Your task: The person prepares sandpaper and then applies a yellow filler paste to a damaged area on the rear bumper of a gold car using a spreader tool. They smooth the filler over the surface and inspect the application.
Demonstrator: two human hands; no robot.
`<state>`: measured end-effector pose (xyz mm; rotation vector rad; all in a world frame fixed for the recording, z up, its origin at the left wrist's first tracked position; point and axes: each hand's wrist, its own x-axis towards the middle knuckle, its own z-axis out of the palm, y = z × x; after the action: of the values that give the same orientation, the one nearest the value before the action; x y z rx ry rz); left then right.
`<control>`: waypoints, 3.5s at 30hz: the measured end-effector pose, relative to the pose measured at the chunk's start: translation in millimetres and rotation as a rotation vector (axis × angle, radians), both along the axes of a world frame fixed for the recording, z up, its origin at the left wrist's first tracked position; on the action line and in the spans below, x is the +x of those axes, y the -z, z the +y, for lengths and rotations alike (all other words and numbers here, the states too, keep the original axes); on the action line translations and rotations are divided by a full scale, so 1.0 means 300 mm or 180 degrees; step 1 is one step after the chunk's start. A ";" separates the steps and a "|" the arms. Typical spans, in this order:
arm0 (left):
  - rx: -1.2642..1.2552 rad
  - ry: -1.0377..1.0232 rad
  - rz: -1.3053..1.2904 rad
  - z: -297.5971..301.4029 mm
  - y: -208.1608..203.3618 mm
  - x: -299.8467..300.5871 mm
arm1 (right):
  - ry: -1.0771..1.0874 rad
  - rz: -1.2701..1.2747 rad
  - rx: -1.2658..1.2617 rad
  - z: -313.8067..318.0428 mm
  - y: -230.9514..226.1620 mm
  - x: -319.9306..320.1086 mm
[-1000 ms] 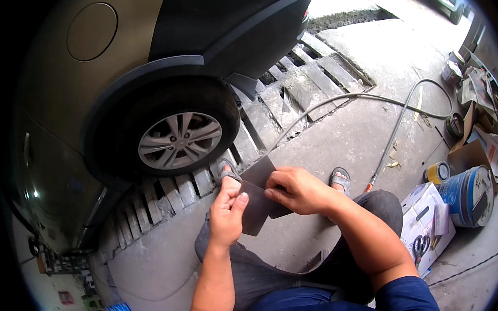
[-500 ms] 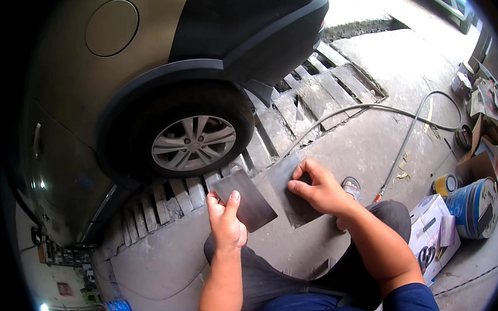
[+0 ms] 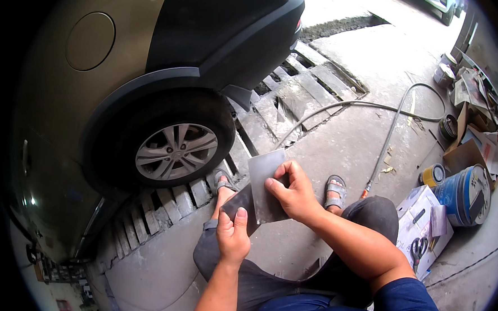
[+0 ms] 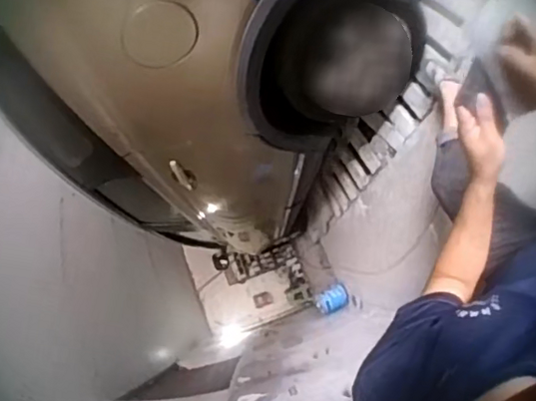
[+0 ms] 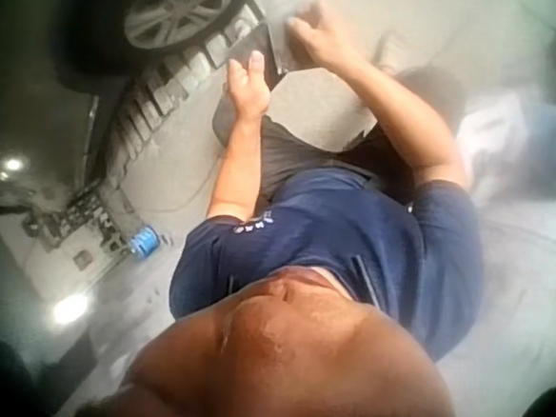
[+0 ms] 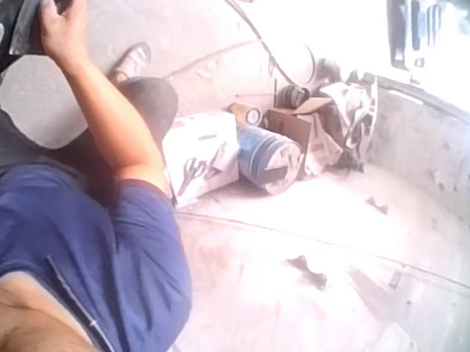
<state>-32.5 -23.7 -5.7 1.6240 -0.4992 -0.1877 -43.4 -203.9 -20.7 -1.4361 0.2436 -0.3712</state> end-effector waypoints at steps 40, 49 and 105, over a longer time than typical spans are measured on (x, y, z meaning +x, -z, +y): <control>-0.1114 -0.0981 0.0740 0.087 -0.118 0.093 | -0.0460 -0.1731 -0.3208 0.070 -0.034 -0.043; -0.1156 -0.0563 0.0689 0.060 -0.220 0.122 | -0.0820 -0.0263 -0.3377 0.033 0.056 -0.020; 0.2068 0.0655 -0.0451 0.130 0.005 0.015 | -0.2022 -0.0502 -0.1018 -0.044 -0.057 -0.056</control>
<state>-27.9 15.3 -7.3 2.2273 -0.7677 -0.4230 -60.1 -217.0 -3.7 -1.6986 -0.4149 0.0041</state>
